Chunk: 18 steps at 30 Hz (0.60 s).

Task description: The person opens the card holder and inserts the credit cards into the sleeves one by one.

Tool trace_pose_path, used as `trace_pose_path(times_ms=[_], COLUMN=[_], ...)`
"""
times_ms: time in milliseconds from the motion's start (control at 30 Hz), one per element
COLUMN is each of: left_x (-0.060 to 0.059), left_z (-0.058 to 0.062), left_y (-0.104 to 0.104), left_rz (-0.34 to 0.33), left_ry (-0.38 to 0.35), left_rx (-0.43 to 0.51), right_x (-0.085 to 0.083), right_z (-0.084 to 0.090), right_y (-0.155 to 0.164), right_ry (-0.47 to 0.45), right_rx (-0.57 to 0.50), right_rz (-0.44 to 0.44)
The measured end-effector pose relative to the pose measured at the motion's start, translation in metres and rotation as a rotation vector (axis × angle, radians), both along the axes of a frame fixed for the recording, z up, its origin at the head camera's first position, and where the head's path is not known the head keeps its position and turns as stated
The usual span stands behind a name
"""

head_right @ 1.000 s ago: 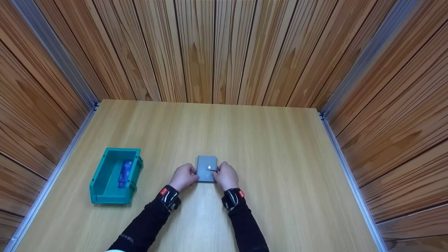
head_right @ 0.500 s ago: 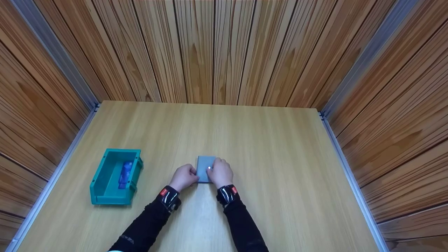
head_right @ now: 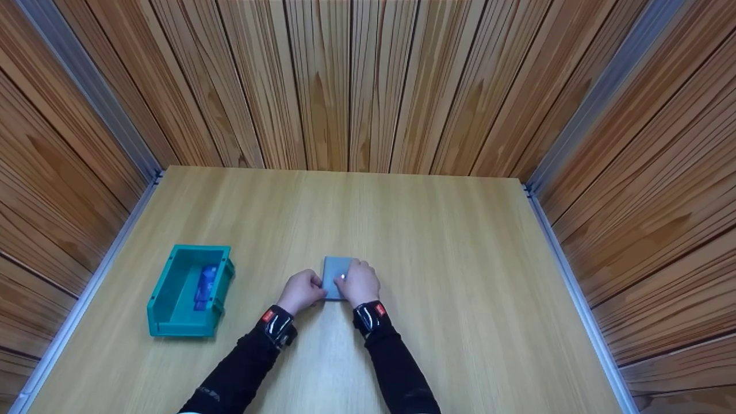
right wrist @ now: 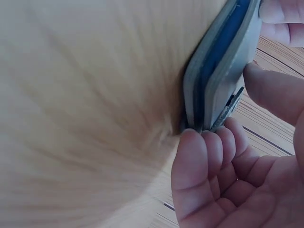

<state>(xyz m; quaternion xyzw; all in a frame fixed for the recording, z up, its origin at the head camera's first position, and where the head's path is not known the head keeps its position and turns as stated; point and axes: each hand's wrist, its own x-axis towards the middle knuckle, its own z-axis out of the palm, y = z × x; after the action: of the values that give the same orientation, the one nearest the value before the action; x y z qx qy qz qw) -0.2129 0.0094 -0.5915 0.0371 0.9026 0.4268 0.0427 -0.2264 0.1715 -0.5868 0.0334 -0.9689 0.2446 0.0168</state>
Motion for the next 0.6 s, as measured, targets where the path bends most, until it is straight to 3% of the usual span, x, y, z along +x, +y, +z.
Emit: trace_pose_path(times_ms=[600], left_x=[-0.0008], left_z=[-0.0005], left_y=[0.0003], left_rz=[0.01], left_ry=[-0.04], left_rx=[-0.003], right_x=[-0.0003], right_z=[-0.0004], right_y=[-0.0031], right_ry=[0.013], right_rx=[0.052], right_rz=[-0.004])
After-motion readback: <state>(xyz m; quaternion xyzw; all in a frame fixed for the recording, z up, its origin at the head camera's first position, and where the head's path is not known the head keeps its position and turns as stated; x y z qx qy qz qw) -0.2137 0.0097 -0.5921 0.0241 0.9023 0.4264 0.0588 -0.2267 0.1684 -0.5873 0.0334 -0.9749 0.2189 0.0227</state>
